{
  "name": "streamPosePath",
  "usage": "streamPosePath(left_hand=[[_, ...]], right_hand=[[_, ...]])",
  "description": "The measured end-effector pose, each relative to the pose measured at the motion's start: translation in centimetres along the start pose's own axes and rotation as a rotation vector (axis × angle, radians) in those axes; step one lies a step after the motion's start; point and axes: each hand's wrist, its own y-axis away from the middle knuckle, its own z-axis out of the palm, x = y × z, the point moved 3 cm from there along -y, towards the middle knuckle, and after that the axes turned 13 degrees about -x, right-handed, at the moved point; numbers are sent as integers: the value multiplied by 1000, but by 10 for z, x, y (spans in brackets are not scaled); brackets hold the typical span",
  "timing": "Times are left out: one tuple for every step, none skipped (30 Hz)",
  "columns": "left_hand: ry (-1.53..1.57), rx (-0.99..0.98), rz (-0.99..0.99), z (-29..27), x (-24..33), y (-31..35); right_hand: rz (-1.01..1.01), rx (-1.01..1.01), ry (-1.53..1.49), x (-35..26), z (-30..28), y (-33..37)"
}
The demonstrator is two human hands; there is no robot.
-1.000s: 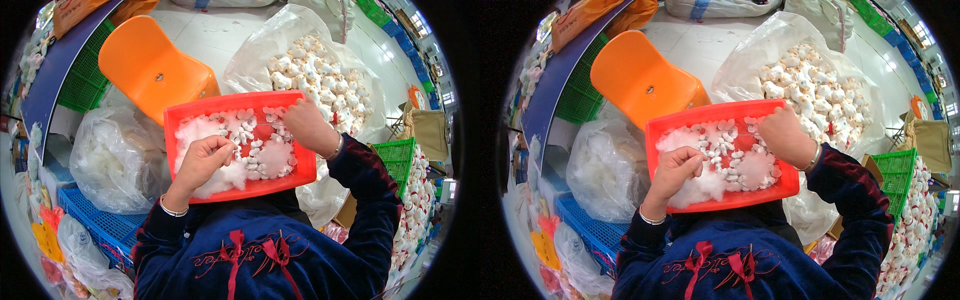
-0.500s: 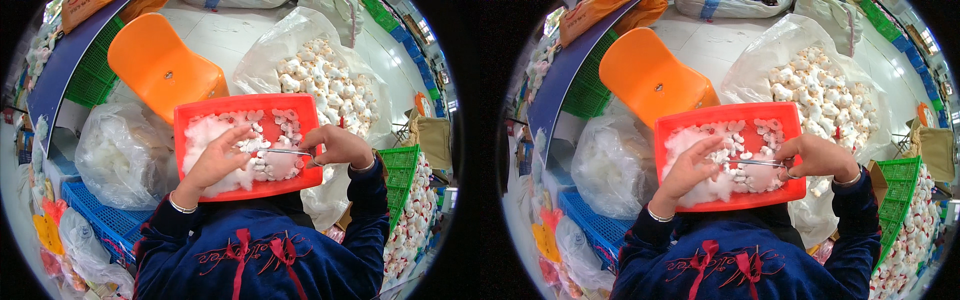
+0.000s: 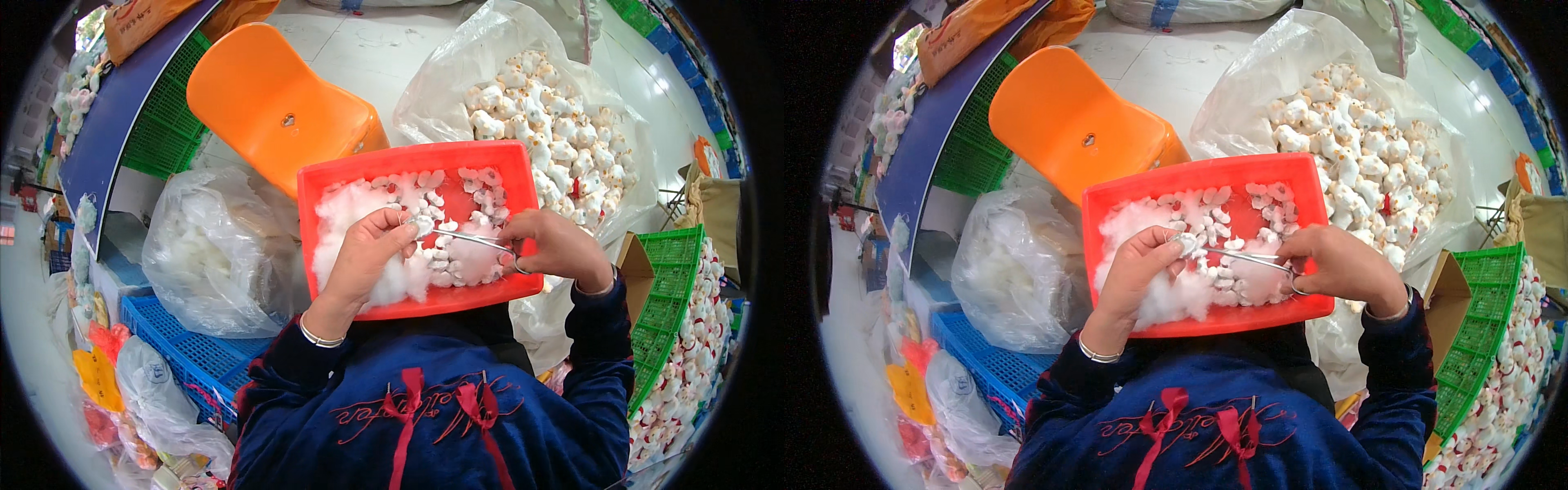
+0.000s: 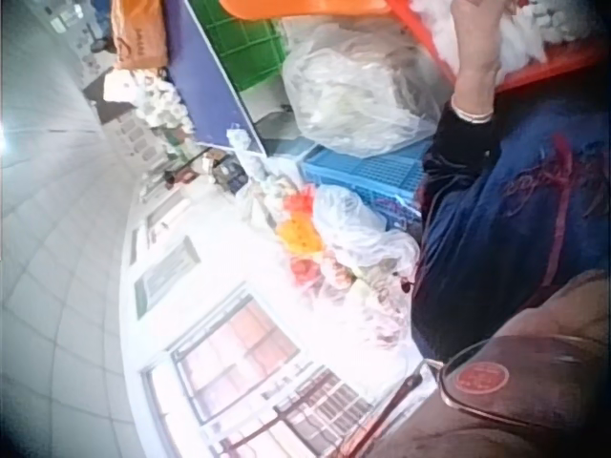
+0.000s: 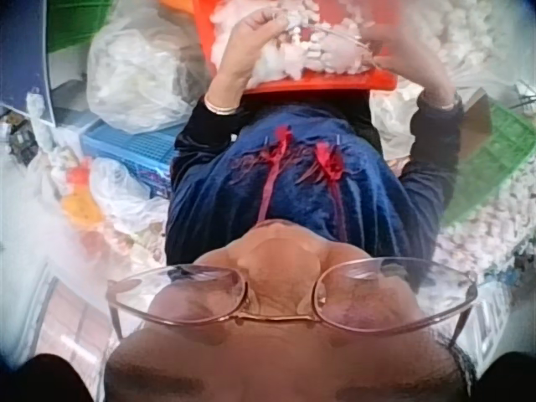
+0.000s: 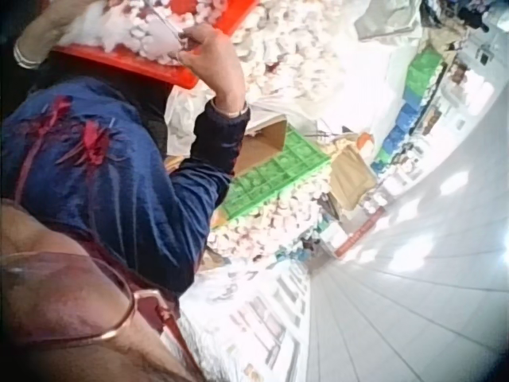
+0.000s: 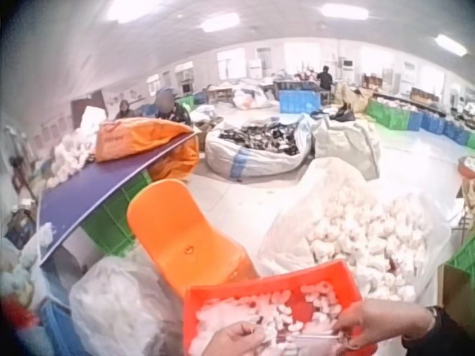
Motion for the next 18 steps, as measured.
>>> streamPosePath(left_hand=[[-62,21,18,-1,1,0],[-123,41,35,0,4,0],[-186,59,52,1,6,1],[-241,85,53,5,9,1],[-295,110,53,10,12,2],[-349,134,54,13,14,2],[-338,133,54,14,13,2],[-326,132,53,14,12,3],[-314,131,55,14,12,3],[-313,124,50,14,11,3],[-313,117,45,13,11,3],[-309,111,42,12,11,3],[-315,107,44,11,11,3],[-321,103,47,10,12,3],[-326,100,50,10,12,3],[-321,93,48,9,12,3],[-316,85,47,8,12,2],[-310,78,45,8,12,2]], right_hand=[[8,86,104,-5,-2,3],[18,173,208,-13,-2,8],[29,261,311,-19,-2,12],[32,278,282,-23,-1,13],[16,276,312,-27,2,13],[0,273,342,-32,3,13],[-15,271,372,-35,5,13],[-2,273,439,-36,6,11],[10,266,449,-36,5,10],[22,259,460,-35,5,8],[34,252,471,-35,5,7],[28,264,470,-35,5,8],[21,277,470,-36,6,9],[15,289,469,-36,6,9],[28,287,472,-36,6,9],[42,286,474,-35,6,10],[55,284,477,-35,6,10],[59,279,480,-35,6,10]])
